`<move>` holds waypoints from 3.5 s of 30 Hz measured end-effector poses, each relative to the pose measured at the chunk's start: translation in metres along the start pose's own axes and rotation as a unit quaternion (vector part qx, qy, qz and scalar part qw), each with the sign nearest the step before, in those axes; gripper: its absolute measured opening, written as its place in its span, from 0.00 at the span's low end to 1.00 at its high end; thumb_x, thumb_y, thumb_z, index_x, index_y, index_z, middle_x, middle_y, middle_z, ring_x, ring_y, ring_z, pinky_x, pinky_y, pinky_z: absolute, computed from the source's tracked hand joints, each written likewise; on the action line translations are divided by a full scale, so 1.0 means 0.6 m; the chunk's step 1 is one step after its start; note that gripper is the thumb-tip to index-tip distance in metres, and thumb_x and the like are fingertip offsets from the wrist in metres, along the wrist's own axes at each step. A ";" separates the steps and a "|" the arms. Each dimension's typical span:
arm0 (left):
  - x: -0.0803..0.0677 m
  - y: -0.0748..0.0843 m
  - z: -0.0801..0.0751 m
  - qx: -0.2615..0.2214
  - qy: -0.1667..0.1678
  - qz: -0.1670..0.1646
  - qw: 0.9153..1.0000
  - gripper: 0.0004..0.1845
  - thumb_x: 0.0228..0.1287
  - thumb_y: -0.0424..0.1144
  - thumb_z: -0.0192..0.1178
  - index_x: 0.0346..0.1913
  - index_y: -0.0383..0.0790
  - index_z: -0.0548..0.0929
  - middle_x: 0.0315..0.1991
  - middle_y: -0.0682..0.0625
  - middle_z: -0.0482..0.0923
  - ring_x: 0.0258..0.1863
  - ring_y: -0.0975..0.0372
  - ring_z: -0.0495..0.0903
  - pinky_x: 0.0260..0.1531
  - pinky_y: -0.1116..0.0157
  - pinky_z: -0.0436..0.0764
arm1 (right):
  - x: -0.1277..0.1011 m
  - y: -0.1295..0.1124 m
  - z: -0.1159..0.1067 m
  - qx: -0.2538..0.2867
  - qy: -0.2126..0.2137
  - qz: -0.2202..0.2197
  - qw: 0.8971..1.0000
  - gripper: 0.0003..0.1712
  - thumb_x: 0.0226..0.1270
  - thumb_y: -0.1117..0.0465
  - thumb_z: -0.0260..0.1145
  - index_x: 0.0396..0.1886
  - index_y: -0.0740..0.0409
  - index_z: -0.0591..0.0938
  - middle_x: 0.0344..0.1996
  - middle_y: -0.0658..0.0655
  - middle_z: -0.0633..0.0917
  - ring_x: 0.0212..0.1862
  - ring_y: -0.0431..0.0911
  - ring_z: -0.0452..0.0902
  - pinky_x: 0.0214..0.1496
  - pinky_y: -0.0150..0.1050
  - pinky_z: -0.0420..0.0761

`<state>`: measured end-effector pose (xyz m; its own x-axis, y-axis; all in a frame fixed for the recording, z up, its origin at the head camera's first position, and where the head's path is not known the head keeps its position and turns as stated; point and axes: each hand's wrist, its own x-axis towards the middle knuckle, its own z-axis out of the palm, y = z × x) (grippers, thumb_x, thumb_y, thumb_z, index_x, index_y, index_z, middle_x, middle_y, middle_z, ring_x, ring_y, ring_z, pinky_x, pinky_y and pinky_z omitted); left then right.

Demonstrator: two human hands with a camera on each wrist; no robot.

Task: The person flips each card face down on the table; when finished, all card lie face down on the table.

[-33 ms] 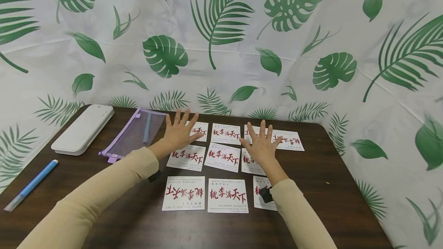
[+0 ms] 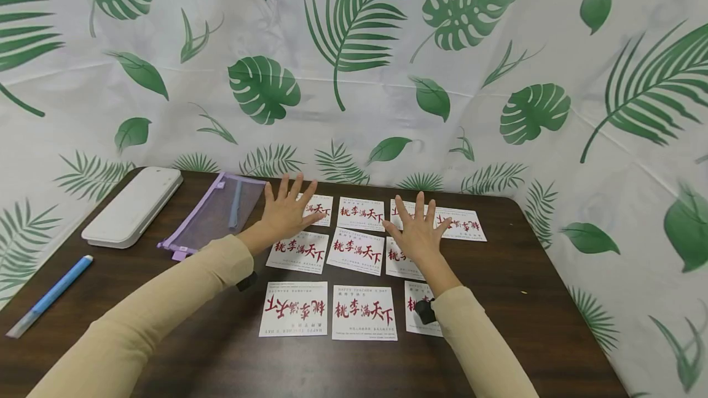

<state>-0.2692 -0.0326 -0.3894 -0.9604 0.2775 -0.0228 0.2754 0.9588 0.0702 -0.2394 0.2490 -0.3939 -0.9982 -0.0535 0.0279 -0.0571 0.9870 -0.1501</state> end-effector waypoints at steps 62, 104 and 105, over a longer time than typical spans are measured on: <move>0.078 -0.078 0.055 -0.295 0.036 -0.120 0.947 0.24 0.48 0.32 0.70 0.52 0.33 0.80 0.47 0.38 0.79 0.50 0.49 0.76 0.52 0.56 0.74 | 0.164 -0.194 0.095 0.302 -0.052 0.048 0.951 0.24 0.57 0.66 0.69 0.53 0.64 0.74 0.30 0.56 0.78 0.28 0.45 0.75 0.31 0.35 0.74; 0.042 -0.053 -0.010 -0.684 0.101 -0.162 0.704 0.16 0.59 0.23 0.55 0.52 0.26 0.71 0.37 0.46 0.71 0.25 0.64 0.75 0.26 0.73 0.81 | 0.098 -0.219 0.062 0.420 0.170 -0.069 0.889 0.11 0.55 0.66 0.69 0.38 0.68 0.81 0.29 0.62 0.82 0.33 0.49 0.77 0.35 0.30 0.76; 0.041 -0.048 -0.013 -0.686 0.112 -0.166 0.699 0.16 0.59 0.23 0.55 0.51 0.27 0.72 0.37 0.45 0.72 0.25 0.64 0.76 0.27 0.72 0.81 | 0.093 -0.227 0.062 0.412 0.171 -0.093 0.890 0.12 0.54 0.66 0.70 0.37 0.68 0.82 0.29 0.62 0.81 0.33 0.50 0.77 0.35 0.30 0.76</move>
<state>-0.3013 -0.0538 -0.3842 -0.9866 -0.1109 -0.1196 -0.1163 -0.0356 0.9926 -0.2883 0.1061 -0.4088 -0.9140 -0.0165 0.4054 -0.3559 0.5123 -0.7816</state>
